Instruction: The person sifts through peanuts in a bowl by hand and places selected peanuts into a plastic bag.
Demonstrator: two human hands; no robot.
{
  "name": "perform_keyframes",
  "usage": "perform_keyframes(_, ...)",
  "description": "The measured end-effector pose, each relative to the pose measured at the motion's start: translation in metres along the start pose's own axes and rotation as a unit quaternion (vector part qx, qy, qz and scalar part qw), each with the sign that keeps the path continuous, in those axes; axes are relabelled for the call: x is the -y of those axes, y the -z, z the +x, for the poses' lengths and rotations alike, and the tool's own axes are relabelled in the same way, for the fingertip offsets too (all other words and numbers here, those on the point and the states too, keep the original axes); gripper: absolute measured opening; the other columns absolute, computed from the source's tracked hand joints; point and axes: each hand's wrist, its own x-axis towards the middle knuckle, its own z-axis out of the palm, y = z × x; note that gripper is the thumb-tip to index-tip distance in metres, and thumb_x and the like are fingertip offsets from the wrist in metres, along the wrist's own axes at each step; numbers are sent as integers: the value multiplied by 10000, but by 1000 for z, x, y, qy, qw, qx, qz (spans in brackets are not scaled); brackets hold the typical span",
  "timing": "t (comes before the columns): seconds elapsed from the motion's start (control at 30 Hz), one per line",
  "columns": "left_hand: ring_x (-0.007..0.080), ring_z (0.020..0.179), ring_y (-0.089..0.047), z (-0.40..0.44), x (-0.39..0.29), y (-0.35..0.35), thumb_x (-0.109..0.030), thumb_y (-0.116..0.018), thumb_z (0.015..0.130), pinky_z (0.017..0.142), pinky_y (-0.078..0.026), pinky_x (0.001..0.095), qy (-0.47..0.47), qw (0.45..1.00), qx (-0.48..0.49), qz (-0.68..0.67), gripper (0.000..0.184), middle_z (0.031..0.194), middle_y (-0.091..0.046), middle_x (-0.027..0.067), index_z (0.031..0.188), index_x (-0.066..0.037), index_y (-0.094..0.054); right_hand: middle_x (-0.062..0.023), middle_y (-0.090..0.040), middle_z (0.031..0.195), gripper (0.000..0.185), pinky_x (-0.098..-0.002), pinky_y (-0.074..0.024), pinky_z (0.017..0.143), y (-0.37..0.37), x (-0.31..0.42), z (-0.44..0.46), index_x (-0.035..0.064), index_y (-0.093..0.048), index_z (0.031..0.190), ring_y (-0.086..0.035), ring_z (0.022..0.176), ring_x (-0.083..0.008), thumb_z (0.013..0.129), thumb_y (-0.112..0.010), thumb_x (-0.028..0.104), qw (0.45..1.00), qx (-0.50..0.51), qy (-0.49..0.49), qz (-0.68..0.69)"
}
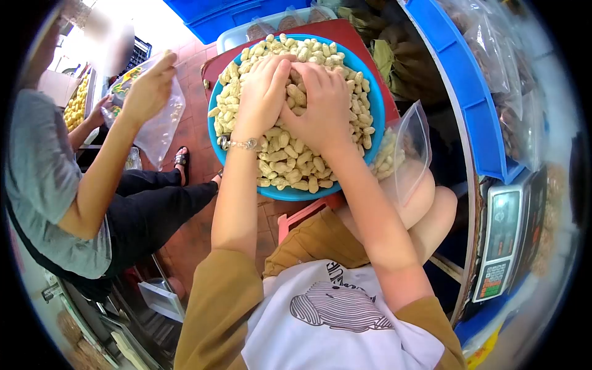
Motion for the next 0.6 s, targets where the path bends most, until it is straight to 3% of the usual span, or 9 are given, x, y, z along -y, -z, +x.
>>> perform_keyframes(0.1, 329, 1041, -574, -3, -10, -5, -278, -402, 999, 948, -419, 395, -8, 1000, -22, -10, 391, 1058, -650, 161, 1084, 7, -656, -123, -587, 1118, 459, -504, -354, 1006, -5, 3, -2, 70, -558, 1158, -520, 1051, -326, 762, -676, 270, 999, -34, -32, 20)
perform_keyframes(0.2, 298, 1058, -584, -5, -22, -7, -268, -411, 999, 951, -420, 369, 52, 996, -23, -73, 393, 1071, -654, 165, 1097, 27, -650, -129, -581, 1125, 421, -498, -353, 1005, -8, 6, -3, 61, -556, 1156, -520, 1050, -329, 785, -651, 236, 997, -48, -50, 34)
perform_keyframes(0.4, 190, 1094, -572, -5, -17, -18, -271, -409, 1010, 962, -417, 309, 122, 964, -76, -225, 415, 1139, -654, 123, 1164, 40, -636, -137, -572, 1086, 375, -476, -356, 984, -11, 12, 1, 39, -552, 1155, -520, 1031, -330, 831, -600, 221, 995, -93, -32, 6)
perform_keyframes(0.6, 180, 1062, -569, -5, -23, -19, -211, -425, 989, 954, -426, 300, 168, 956, -75, -230, 364, 1163, -635, 104, 1168, 21, -640, -136, -574, 1047, 262, -473, -360, 954, -17, 10, 2, 34, -587, 1059, -524, 1008, -324, 864, -582, 210, 993, -81, -66, 50)
